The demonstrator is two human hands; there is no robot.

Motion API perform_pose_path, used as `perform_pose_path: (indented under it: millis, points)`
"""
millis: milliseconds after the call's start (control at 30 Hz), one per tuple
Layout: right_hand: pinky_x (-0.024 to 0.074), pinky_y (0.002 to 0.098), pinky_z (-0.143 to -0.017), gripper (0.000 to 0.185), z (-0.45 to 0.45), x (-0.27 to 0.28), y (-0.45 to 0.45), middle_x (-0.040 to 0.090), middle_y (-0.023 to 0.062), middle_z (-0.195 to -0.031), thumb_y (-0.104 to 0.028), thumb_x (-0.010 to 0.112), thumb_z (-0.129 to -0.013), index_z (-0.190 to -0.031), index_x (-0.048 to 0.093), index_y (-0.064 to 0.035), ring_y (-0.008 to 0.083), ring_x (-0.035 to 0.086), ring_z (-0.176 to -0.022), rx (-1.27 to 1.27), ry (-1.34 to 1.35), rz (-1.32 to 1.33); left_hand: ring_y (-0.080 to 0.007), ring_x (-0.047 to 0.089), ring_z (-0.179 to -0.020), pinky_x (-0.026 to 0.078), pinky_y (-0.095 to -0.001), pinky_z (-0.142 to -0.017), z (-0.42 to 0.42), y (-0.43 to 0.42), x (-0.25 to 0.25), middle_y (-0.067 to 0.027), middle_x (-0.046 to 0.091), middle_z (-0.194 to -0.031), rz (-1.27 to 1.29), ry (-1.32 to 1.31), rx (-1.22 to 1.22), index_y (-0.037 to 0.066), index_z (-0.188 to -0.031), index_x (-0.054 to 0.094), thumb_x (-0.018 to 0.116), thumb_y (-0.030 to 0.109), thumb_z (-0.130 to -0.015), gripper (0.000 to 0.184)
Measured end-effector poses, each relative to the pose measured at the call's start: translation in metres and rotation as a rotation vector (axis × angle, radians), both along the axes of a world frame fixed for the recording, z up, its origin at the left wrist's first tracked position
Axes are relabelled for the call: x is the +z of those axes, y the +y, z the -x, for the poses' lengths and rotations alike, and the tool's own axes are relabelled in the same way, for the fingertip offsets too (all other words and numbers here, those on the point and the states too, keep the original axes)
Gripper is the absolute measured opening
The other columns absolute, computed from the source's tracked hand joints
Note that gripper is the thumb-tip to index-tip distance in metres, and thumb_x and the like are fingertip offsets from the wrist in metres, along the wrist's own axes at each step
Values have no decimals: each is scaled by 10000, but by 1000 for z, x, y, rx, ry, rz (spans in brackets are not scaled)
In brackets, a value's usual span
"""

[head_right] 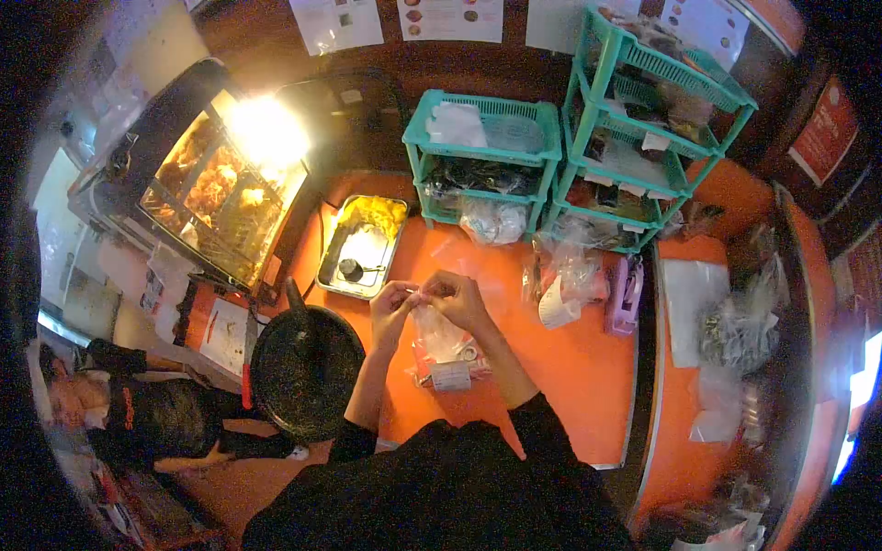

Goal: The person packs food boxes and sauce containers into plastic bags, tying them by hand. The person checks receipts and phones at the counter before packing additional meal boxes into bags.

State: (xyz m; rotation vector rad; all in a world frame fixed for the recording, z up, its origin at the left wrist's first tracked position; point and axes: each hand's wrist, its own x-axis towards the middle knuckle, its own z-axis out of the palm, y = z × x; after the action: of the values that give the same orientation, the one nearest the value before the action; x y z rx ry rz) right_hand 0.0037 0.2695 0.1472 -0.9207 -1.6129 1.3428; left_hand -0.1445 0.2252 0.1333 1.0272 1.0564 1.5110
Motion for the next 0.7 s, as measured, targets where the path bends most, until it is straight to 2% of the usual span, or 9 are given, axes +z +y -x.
perform_pose_path:
  millis: [133, 233, 333, 433, 500, 533, 567, 633, 700]
  points:
    - [458, 265, -711, 38, -1, -3, 7, 544, 33, -731, -17, 574, -783, -803, 541, -19, 108, 549, -744, 1, -138, -130, -88, 571, -687, 460, -223, -682, -6, 1, -1, -32, 627, -730, 44, 9, -12, -19, -857, 621, 633, 54, -807, 89]
    - [425, 266, -637, 21, 5, -4, 6, 482, 29, -684, -15, 508, -780, -771, 489, -22, 110, 496, -677, -139, -127, -201, -87, 539, -749, 444, -236, -727, -10, 0, -7, -27, 578, -842, 119, 41, -40, -19, -862, 626, 646, 101, -802, 135]
    - [382, 263, -583, 41, 5, -13, 10, 438, 31, -691, 13, 454, -753, -764, 445, -24, 110, 445, -646, -247, -84, -153, -115, 441, -1003, 407, -259, -833, -18, -6, -29, -30, 351, -1067, 72, 162, 13, -21, -864, 609, 621, 133, -818, 161]
    - [379, 251, -580, 71, 18, -10, 6, 445, 30, -709, 35, 449, -740, -787, 456, -18, 104, 444, -652, -329, -98, -113, -137, 443, -1024, 389, -272, -882, -21, -5, -41, -35, 373, -1076, 59, 134, 34, -16, -897, 607, 606, 131, -821, 166]
    - [390, 236, -588, 128, 20, -4, 2, 468, 11, -708, 43, 461, -746, -846, 486, -33, 90, 462, -677, -141, 227, 53, -155, 439, -1047, 365, -282, -923, -23, -2, -39, -44, 385, -1095, 15, 94, -35, -13, -931, 606, 590, 133, -824, 181]
    - [403, 223, -599, 205, 14, -7, 10, 501, 1, -770, 64, 479, -751, -919, 500, -50, 77, 480, -737, 121, 312, 242, -160, 432, -1058, 368, -288, -920, -24, -1, -35, -51, 392, -1102, 56, 6, -55, -16, -941, 609, 585, 134, -825, 191]
    - [403, 223, -599, 205, 7, -8, 15, 501, 1, -770, 64, 479, -751, -919, 500, -50, 77, 480, -737, 108, 316, 244, -165, 425, -1070, 370, -294, -917, -21, -1, -31, -58, 398, -1109, 101, -78, -68, -19, -950, 612, 579, 136, -827, 201]
    - [401, 214, -591, 225, -6, 3, 21, 509, 10, -787, 94, 464, -752, -926, 494, -46, 77, 487, -735, 294, -75, -39, -174, 422, -1075, 376, -295, -903, -8, -3, -28, -63, 412, -1102, 7, 123, -192, -13, -954, 627, 569, 149, -838, 208]
    - [408, 226, -591, 192, -13, -19, 33, 519, 17, -796, 85, 441, -780, -912, 511, -34, 84, 492, -728, 204, -163, -239, -185, 419, -1076, 380, -296, -891, -7, -6, -15, -67, 416, -1110, 36, 281, -208, 1, -948, 642, 566, 141, -835, 196]
